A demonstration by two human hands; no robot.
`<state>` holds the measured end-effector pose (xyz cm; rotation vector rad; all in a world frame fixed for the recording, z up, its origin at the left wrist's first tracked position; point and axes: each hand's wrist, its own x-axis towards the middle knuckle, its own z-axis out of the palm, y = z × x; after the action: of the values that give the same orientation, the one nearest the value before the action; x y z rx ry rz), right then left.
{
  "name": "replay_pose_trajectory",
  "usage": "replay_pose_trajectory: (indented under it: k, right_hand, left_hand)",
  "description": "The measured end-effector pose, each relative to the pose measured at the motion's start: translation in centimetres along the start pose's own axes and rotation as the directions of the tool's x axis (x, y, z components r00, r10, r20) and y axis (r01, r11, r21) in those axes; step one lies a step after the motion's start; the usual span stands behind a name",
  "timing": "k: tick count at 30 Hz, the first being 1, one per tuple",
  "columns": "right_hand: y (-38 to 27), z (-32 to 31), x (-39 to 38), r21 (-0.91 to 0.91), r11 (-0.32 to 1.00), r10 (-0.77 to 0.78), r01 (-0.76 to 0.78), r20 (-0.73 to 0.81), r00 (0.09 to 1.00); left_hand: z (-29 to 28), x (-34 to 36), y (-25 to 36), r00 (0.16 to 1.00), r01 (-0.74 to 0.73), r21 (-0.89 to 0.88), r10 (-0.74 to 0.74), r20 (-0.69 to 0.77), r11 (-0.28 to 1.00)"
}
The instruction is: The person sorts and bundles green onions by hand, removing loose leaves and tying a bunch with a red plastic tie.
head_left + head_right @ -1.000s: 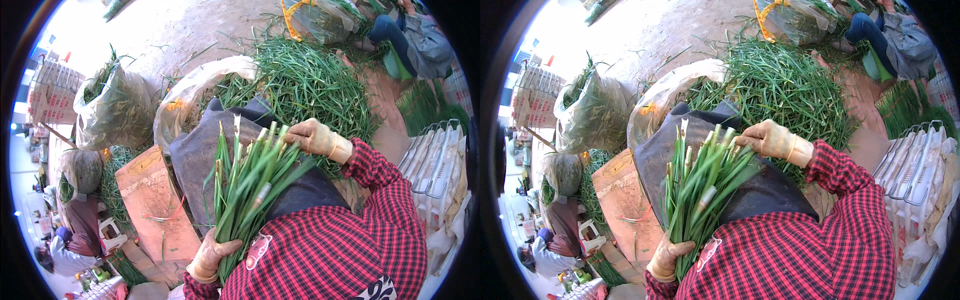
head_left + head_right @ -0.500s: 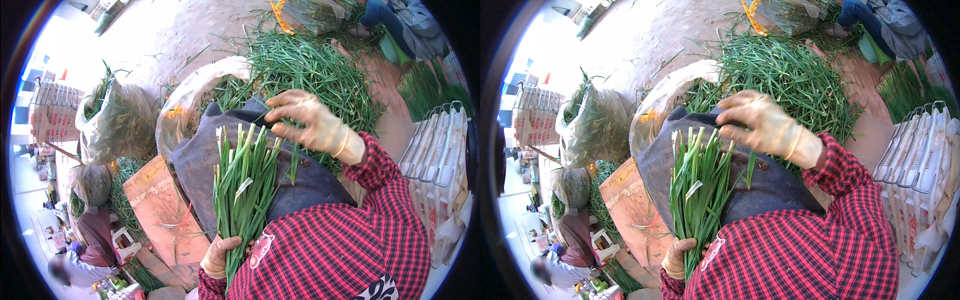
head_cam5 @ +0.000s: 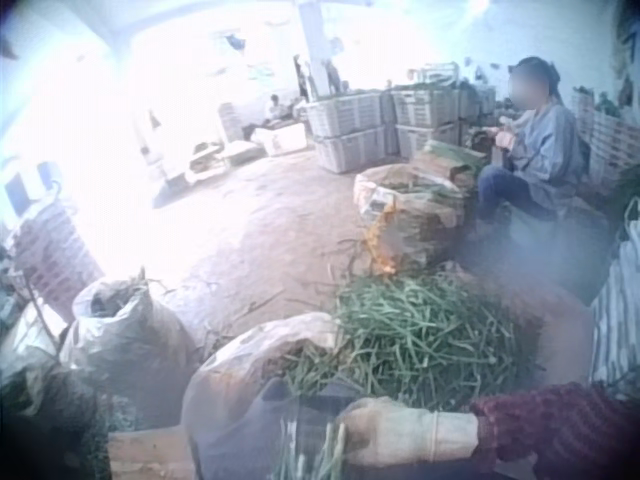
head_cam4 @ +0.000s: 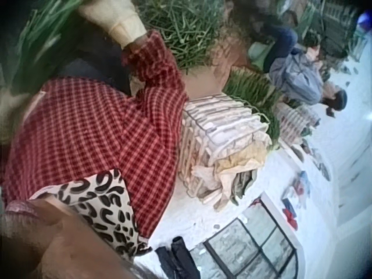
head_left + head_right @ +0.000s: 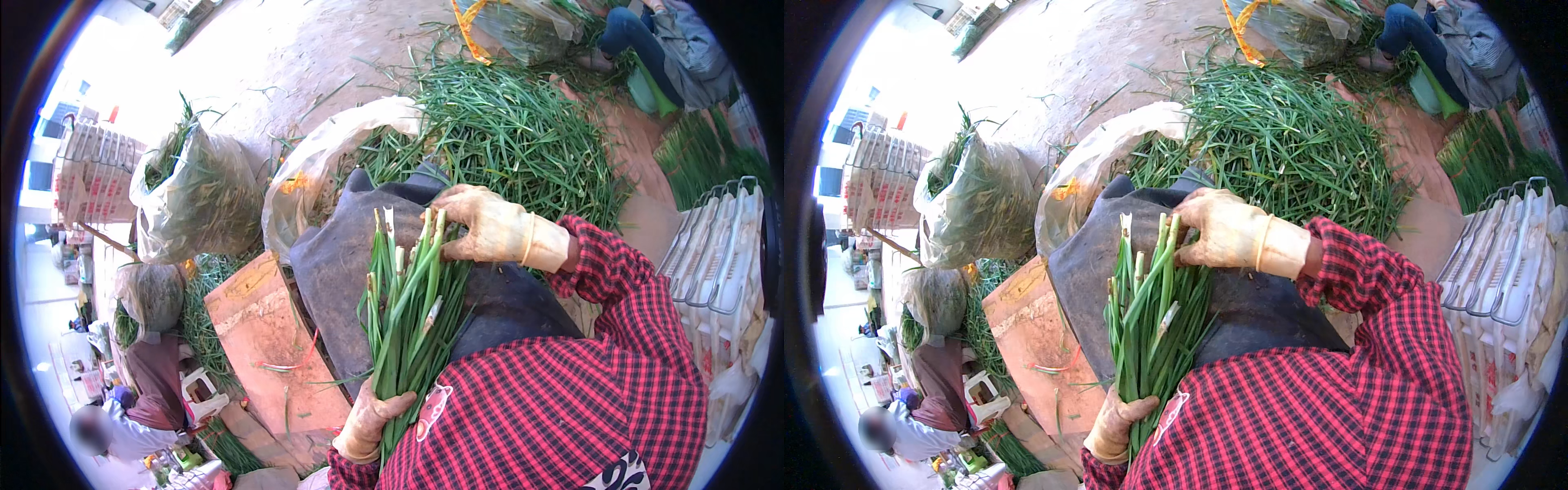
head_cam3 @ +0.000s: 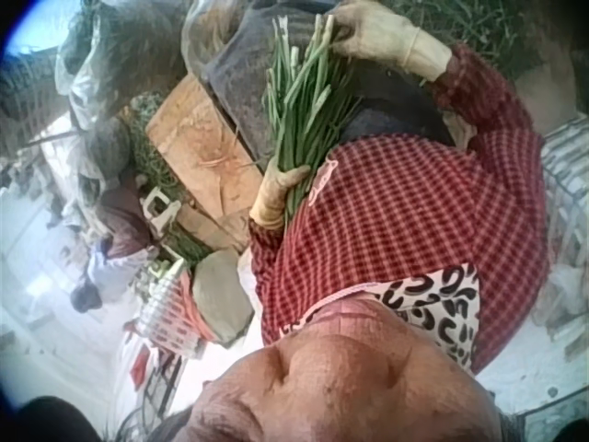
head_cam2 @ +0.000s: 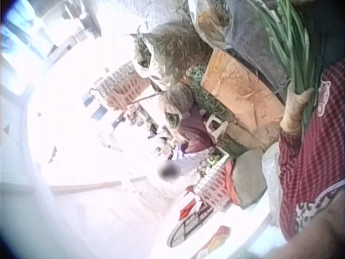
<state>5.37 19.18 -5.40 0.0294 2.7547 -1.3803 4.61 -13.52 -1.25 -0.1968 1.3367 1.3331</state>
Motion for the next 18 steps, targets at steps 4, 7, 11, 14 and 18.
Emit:
replay_pose_trajectory:
  k: [4, 7, 11, 14, 18]
  right_hand:
    - [0.3, 1.1, -1.5, -0.163, 0.986, -0.041, 0.023, -0.108, 0.993]
    - [1.2, 2.2, -1.8, -0.363, 0.926, -0.196, 0.100, -0.237, 0.952]
    - [2.8, 1.1, -0.6, -0.629, 0.726, 0.144, -0.279, -0.257, 0.956]
    - [13.0, -2.2, -1.7, -0.007, 0.819, 0.419, -0.573, -0.674, 0.608]
    - [5.3, -4.8, -0.7, 0.314, 0.936, 0.179, -0.158, -0.038, 0.983]
  left_hand:
    - [0.1, 0.2, -0.3, 0.999, 0.013, 0.103, -0.008, -0.047, 0.995]
    - [0.4, 0.0, -0.2, 0.995, 0.036, 0.154, -0.021, -0.099, 0.987]
    - [0.9, -0.1, -0.4, 0.991, 0.004, 0.157, 0.016, -0.131, 0.988]
    - [1.5, 0.3, -0.2, 0.995, -0.018, 0.249, 0.042, -0.094, 0.968]
    - [1.2, 0.3, -0.7, 0.992, -0.012, 0.231, 0.041, -0.121, 0.973]
